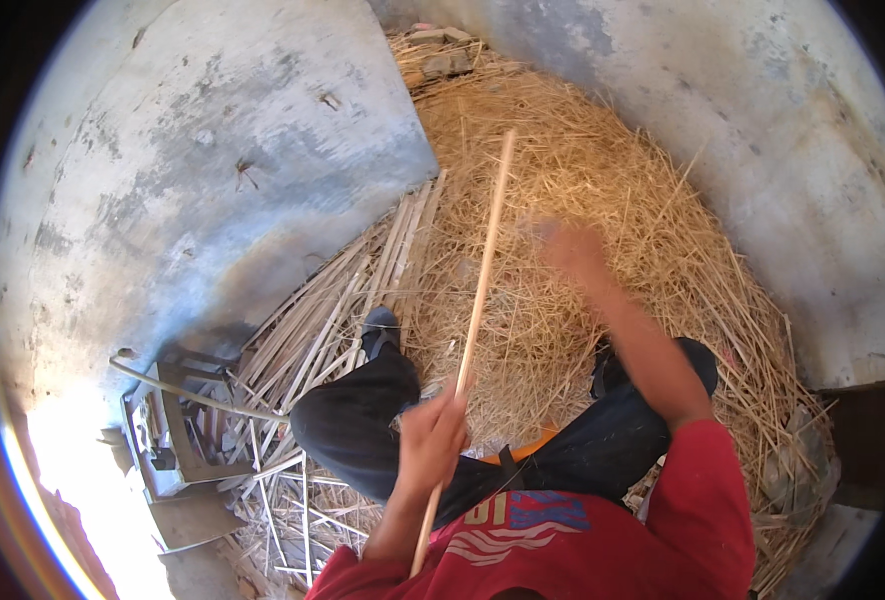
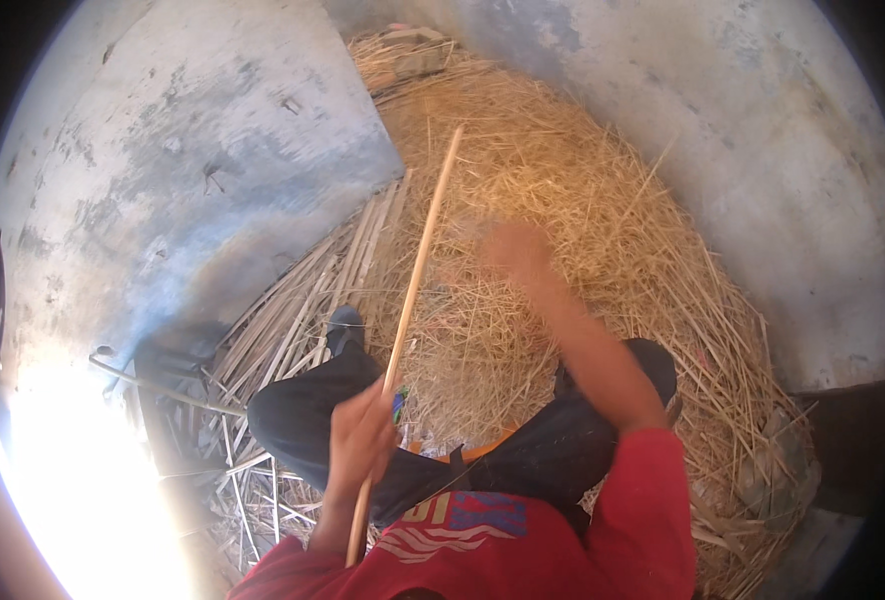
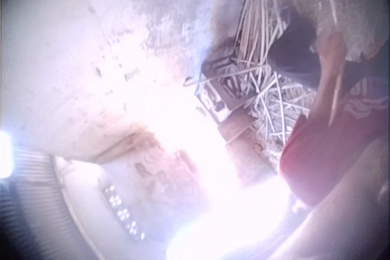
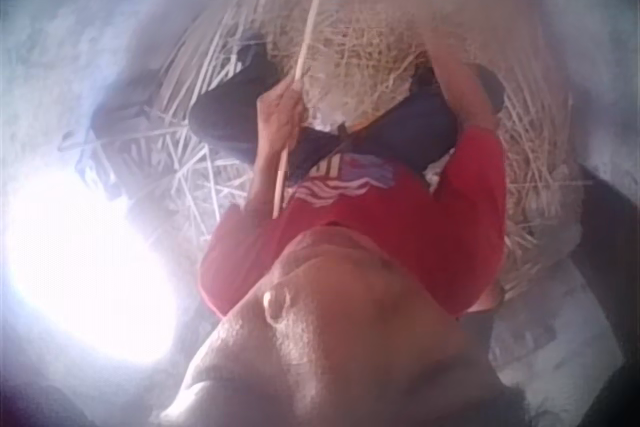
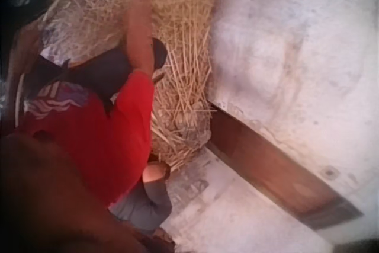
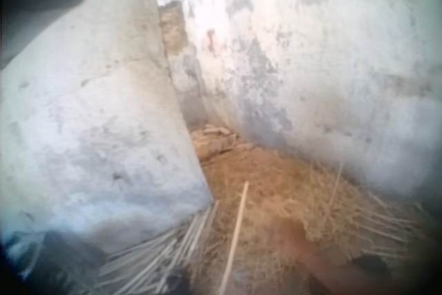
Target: The person sits on a straw-covered floor and uses a small blue utility knife to shave a long, thin bamboo stick. They hold the stick with their left hand and repeatedly scrape the blade along its length to remove the outer layer, occasionally rotating the stick to work on different sides.
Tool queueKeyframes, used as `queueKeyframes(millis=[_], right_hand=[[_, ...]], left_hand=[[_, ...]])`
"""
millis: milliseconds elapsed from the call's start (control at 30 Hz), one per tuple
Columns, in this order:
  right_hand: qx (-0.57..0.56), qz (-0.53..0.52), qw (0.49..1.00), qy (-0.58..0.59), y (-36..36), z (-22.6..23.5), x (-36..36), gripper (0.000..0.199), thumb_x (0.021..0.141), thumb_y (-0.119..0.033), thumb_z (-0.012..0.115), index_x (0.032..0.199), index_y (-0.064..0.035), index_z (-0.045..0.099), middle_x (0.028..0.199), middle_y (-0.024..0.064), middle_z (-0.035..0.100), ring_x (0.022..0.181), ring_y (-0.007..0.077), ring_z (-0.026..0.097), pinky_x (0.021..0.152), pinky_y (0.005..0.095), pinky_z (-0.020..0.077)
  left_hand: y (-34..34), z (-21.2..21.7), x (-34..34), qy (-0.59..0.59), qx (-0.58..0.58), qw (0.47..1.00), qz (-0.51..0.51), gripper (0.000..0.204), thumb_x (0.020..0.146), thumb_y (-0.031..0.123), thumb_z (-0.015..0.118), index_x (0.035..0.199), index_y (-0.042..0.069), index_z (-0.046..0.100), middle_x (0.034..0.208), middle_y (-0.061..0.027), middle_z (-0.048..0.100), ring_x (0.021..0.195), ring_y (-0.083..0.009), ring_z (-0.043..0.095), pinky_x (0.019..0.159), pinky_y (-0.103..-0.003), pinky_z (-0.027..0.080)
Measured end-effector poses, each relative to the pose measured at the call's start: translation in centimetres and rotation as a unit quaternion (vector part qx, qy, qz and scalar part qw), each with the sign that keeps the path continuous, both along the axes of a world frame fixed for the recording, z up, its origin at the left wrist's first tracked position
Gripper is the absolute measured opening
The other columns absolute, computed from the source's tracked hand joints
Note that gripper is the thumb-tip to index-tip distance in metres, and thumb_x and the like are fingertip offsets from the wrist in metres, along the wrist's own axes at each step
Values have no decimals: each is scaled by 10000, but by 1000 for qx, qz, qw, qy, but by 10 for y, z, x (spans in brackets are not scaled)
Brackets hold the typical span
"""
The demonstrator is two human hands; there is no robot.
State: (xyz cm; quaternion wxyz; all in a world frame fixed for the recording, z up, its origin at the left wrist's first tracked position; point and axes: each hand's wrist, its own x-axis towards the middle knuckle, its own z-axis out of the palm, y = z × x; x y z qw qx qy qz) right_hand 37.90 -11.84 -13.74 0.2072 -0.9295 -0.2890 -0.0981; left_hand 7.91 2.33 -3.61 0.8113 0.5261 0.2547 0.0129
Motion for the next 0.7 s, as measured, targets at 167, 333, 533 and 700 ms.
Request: queueKeyframes(millis=[167, 333, 533, 700], right_hand=[[95, -81, 992, -17, -35, 58, 42, 541, 954, -529, 421, 895, -65, 692, 641, 113, 634, 513, 226, 587, 488, 360, 456], [116, 199, 973, 1, 12, 68, -89, 614, 822, -680, 512, 618, -101, 536, 506, 81, 494, 433, 253, 523, 408, 370, 382], [135, 261, 955, -36, 22, 79, -112, 624, 803, -686, 529, 576, -108, 472, 489, 52, 478, 422, 244, 529, 399, 361, 387], [111, 266, 955, -76, 17, 85, -110, 640, 810, -704, 501, 577, -111, 440, 488, 46, 440, 419, 246, 497, 414, 371, 371]], left_hand=[[27, 15, -20, 29, 69, 995, 69, 318, 974, 134, 521, 1248, -19, 573, 552, 72, 404, 441, -9, 351, 425, -196, 314], [15, 18, -3, -19, 25, 999, 43, 342, 971, 112, 523, 1283, -28, 536, 542, 72, 383, 443, -6, 327, 426, -194, 287], [6, 20, 6, -54, -1, 998, 41, 345, 964, 99, 534, 1285, -29, 534, 545, 72, 386, 450, -6, 330, 434, -191, 281], [0, 23, 5, -56, -8, 997, 43, 352, 958, 88, 542, 1290, -30, 529, 565, 71, 402, 460, -5, 335, 445, -188, 279]])
